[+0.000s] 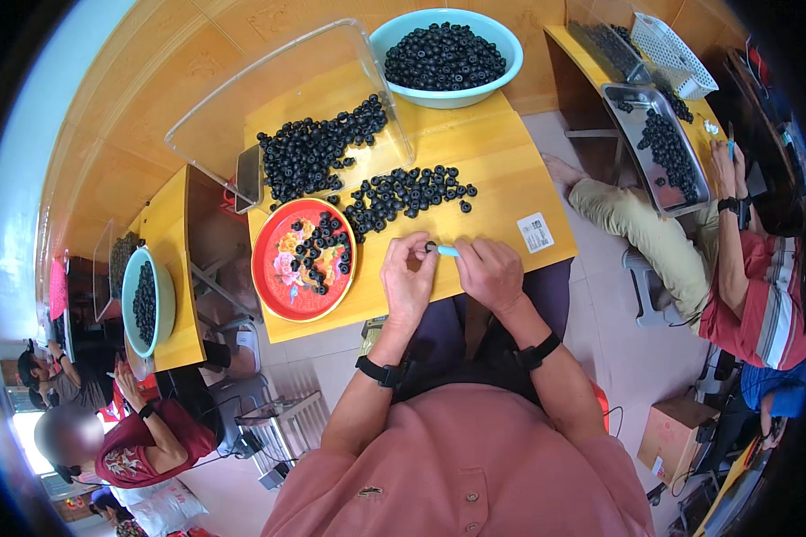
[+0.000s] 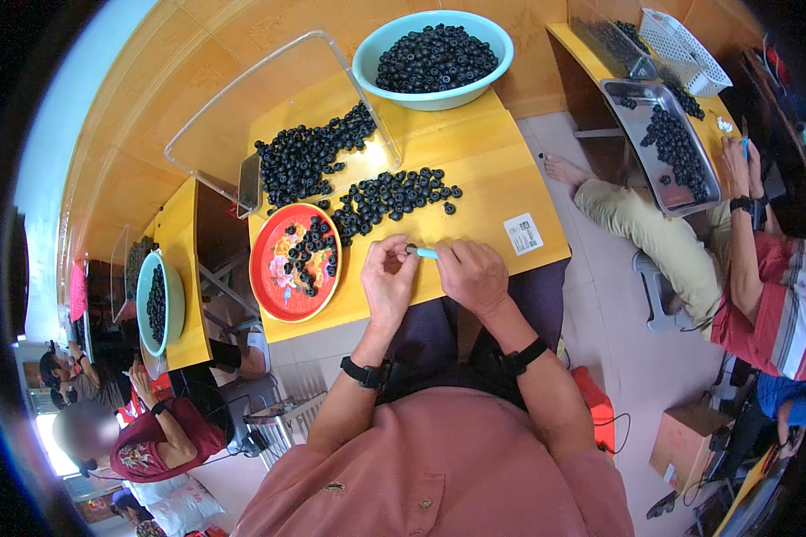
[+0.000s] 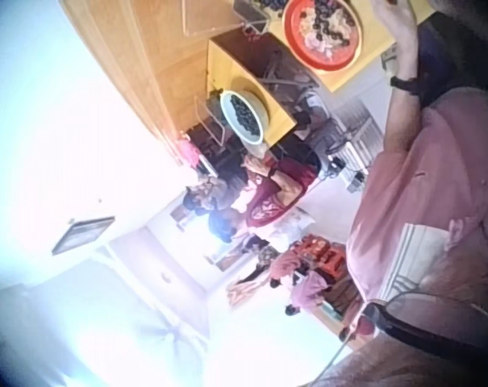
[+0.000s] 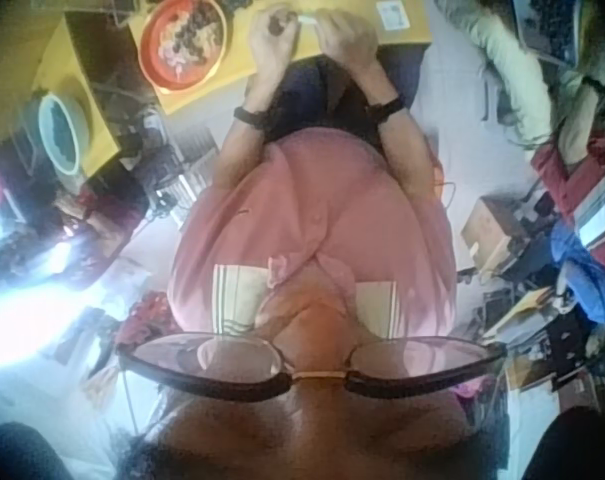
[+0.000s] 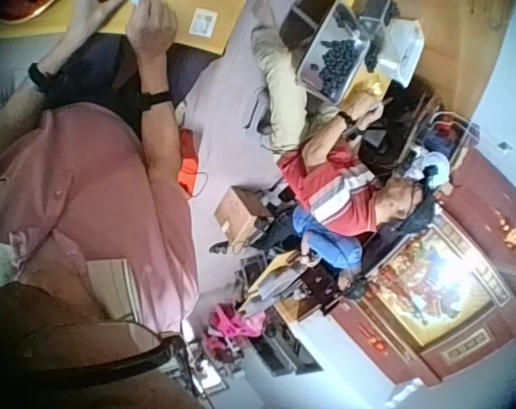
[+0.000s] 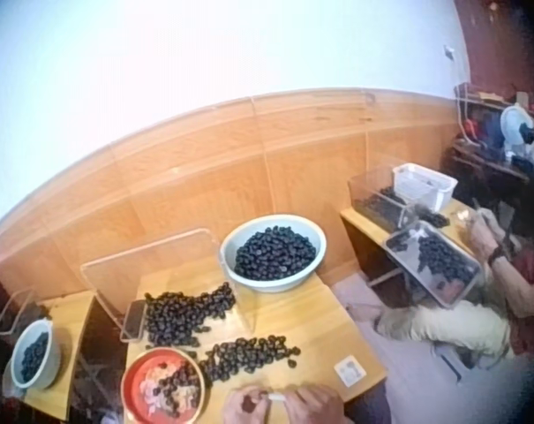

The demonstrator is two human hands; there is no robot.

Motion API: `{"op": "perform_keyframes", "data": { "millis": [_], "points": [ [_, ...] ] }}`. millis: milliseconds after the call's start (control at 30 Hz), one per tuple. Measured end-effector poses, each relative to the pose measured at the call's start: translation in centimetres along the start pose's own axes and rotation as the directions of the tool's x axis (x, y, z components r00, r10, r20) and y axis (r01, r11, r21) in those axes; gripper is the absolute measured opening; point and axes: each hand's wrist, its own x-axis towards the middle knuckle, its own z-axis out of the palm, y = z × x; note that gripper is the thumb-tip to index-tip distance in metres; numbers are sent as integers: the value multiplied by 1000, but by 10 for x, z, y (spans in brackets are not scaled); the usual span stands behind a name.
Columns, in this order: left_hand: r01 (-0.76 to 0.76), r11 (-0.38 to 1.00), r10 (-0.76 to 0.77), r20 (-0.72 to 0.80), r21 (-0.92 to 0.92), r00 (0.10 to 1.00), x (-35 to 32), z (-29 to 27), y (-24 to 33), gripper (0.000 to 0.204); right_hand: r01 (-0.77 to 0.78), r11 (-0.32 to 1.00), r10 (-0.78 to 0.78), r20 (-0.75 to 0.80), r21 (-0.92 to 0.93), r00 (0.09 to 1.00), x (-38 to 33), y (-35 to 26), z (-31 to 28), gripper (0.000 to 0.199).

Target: Sorting black olives and removing stems using a small plastic tool at a processing table.

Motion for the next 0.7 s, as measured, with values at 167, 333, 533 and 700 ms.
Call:
{"op": "perform_keyframes", "data": {
  "millis": [167, 333, 533, 700],
  "points": [
    [14, 1000, -14, 12, -26, 1000, -1, 0, -2, 33, -14, 1000, 14, -2, 11, 1000, 0, 0, 0, 9],
    [80, 981, -78, 20, -179, 997, -2, 1, -7, 32, -23, 1000, 23, 12, 18, 1000, 1, -1, 0, 9],
    [102, 973, -93, 50, -206, 994, -4, -1, -13, 29, -52, 996, 46, 77, 78, 996, 0, 1, 1, 20],
    [128, 960, -129, 12, -250, 992, -5, -1, -18, 27, -32, 997, 28, 47, 76, 999, 3, 0, -1, 10]
  ]
}}
